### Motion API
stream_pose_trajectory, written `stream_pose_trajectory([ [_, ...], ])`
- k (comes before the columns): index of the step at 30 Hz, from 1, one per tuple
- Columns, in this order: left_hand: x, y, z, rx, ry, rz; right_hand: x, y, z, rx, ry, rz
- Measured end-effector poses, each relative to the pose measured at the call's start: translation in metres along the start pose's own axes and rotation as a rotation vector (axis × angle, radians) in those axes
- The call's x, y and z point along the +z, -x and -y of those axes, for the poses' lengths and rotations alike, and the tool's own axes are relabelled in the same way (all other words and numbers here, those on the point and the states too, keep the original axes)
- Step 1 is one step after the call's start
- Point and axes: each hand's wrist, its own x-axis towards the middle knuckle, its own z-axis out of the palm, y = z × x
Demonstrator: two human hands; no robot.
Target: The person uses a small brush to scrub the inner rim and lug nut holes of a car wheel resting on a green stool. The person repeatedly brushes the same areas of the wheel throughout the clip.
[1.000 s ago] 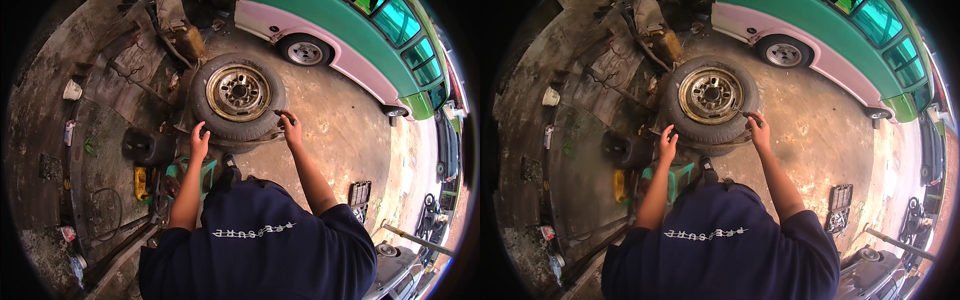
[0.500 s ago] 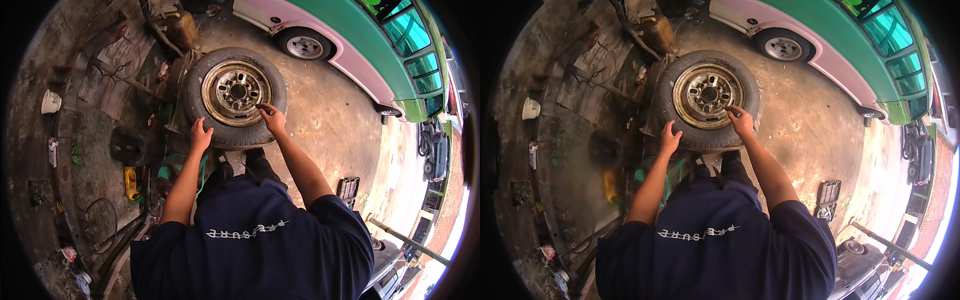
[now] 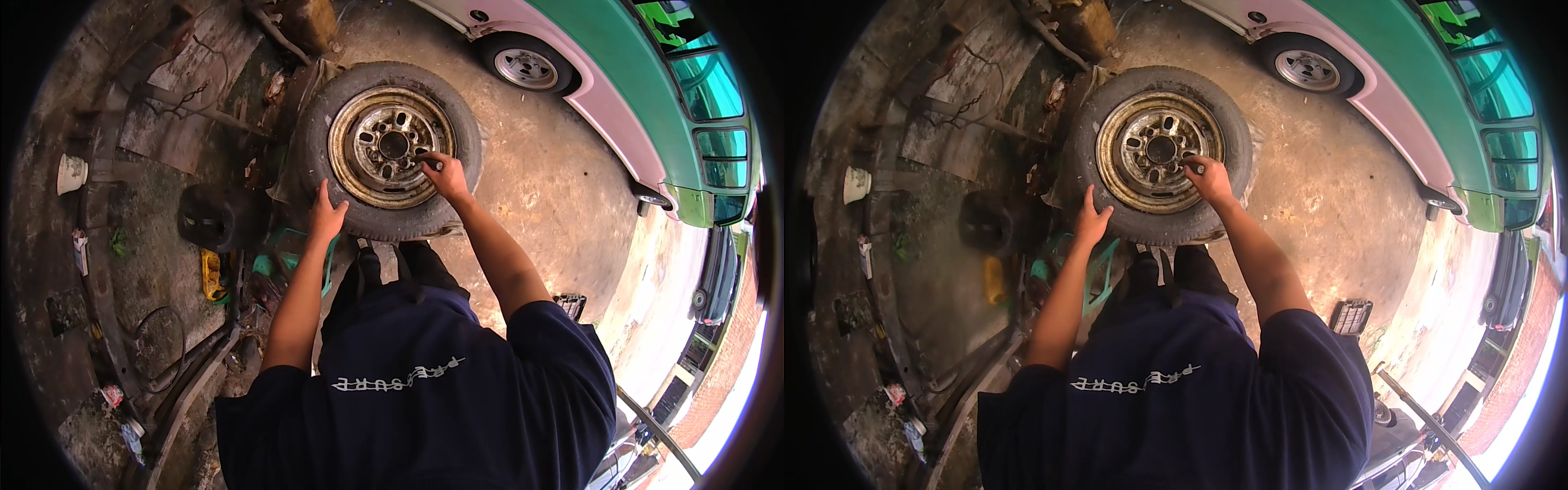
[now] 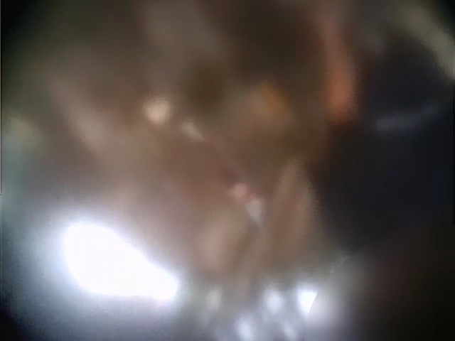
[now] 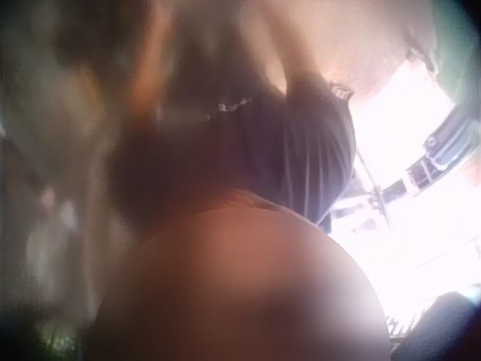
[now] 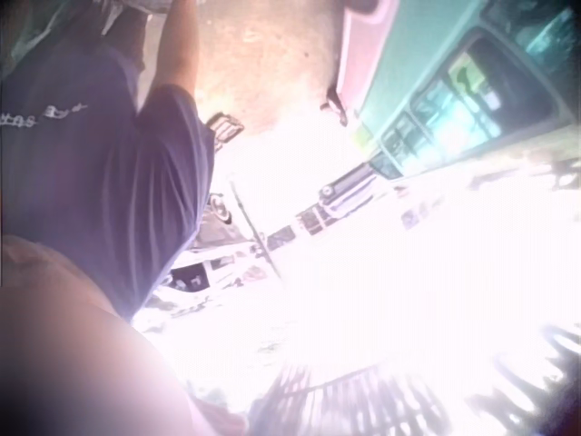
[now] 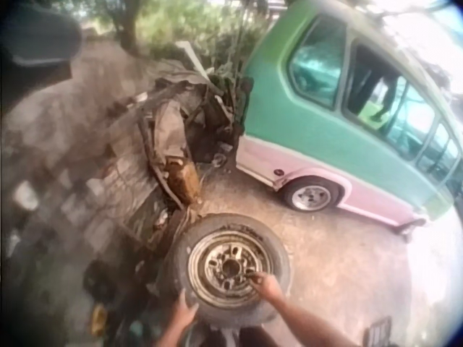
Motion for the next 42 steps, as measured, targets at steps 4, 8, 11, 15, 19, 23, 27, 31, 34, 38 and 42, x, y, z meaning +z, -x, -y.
stream_pose_trajectory([
  [4,0.002,0.000,-0.003,-0.013,-0.027,-0.029,-0.007,0.015,0.000,0.139,-0.157,-0.043],
  [8,0.001,0.002,0.001,-0.009,0.057,-0.020,-0.004,0.019,0.000,0.208,-0.080,0.054],
  [11,-0.002,0.002,0.002,-0.025,0.079,0.004,-0.001,-0.001,0.000,0.110,-0.056,-0.027],
  [15,-0.003,0.003,0.005,0.022,0.060,-0.016,-0.002,-0.018,0.000,0.046,-0.035,0.042],
  [19,0.000,0.002,0.014,0.033,0.068,-0.041,-0.003,0.007,-0.006,0.099,-0.082,-0.121],
  [23,0.005,0.002,0.029,0.103,0.108,-0.075,0.001,0.029,-0.016,0.274,-0.232,-0.154],
  [27,0.005,-0.001,0.035,0.141,0.148,-0.077,0.012,0.005,-0.018,0.234,-0.184,-0.153],
  [31,0.006,-0.003,0.035,0.124,0.107,-0.078,0.016,-0.010,-0.016,0.185,-0.139,-0.159],
  [34,0.007,-0.003,0.037,0.114,0.105,-0.076,0.018,0.003,-0.019,0.349,-0.390,-0.305],
  [38,0.007,-0.002,0.041,0.138,0.122,-0.088,0.020,0.018,-0.032,0.424,-0.740,-0.356],
  [42,0.007,-0.002,0.039,0.117,0.152,-0.070,0.024,0.009,-0.043,0.538,-0.830,-0.263],
])
